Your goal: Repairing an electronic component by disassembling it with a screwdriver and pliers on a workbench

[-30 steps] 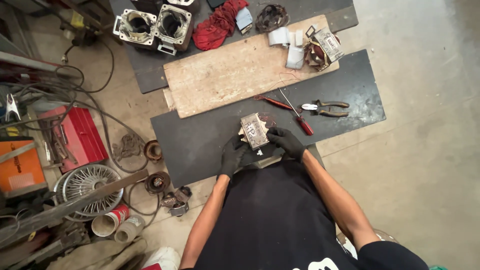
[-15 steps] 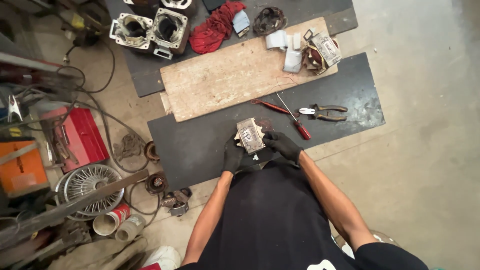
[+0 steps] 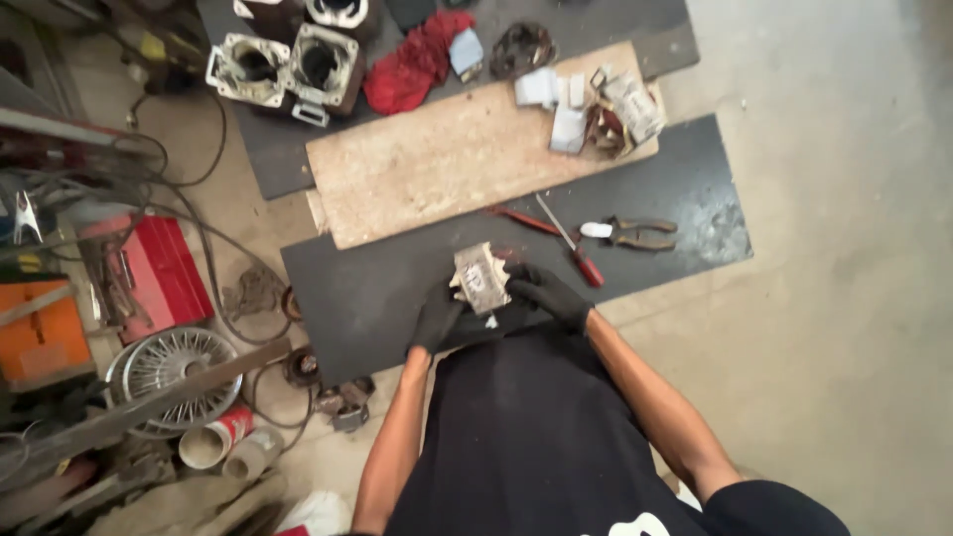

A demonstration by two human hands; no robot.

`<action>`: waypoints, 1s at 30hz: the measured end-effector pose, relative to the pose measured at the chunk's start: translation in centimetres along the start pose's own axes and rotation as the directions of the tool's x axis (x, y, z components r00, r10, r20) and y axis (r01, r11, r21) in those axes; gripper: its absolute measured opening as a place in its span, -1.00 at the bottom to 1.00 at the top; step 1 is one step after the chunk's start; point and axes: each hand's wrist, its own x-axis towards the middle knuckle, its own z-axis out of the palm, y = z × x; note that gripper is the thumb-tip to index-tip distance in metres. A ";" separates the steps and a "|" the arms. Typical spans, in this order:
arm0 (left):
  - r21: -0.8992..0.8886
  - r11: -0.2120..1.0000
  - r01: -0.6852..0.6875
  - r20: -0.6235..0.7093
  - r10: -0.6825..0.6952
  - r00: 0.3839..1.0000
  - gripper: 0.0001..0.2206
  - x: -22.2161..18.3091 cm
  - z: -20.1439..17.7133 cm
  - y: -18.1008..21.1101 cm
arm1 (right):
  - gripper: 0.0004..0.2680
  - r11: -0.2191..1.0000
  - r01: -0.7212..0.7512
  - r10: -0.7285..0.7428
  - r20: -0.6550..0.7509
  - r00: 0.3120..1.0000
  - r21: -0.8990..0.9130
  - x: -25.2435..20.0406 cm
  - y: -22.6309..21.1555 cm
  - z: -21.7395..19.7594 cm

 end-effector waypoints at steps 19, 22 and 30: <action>0.025 0.975 0.219 -0.490 -0.179 0.853 -0.59 -7.4 2.0 6.6 | -0.68 0.982 -0.096 0.110 0.078 0.991 -0.163 2.6 0.1 -2.3; 0.260 0.910 0.324 -0.564 -0.129 0.816 -0.69 -8.0 2.5 7.3 | -0.69 0.983 -0.094 0.105 0.066 0.992 -0.155 2.2 1.1 -2.0; 0.453 0.869 0.199 -0.490 0.056 0.870 -0.74 -7.0 1.1 6.8 | -0.67 0.991 -0.030 0.020 -0.077 0.997 -0.133 1.7 1.5 -1.2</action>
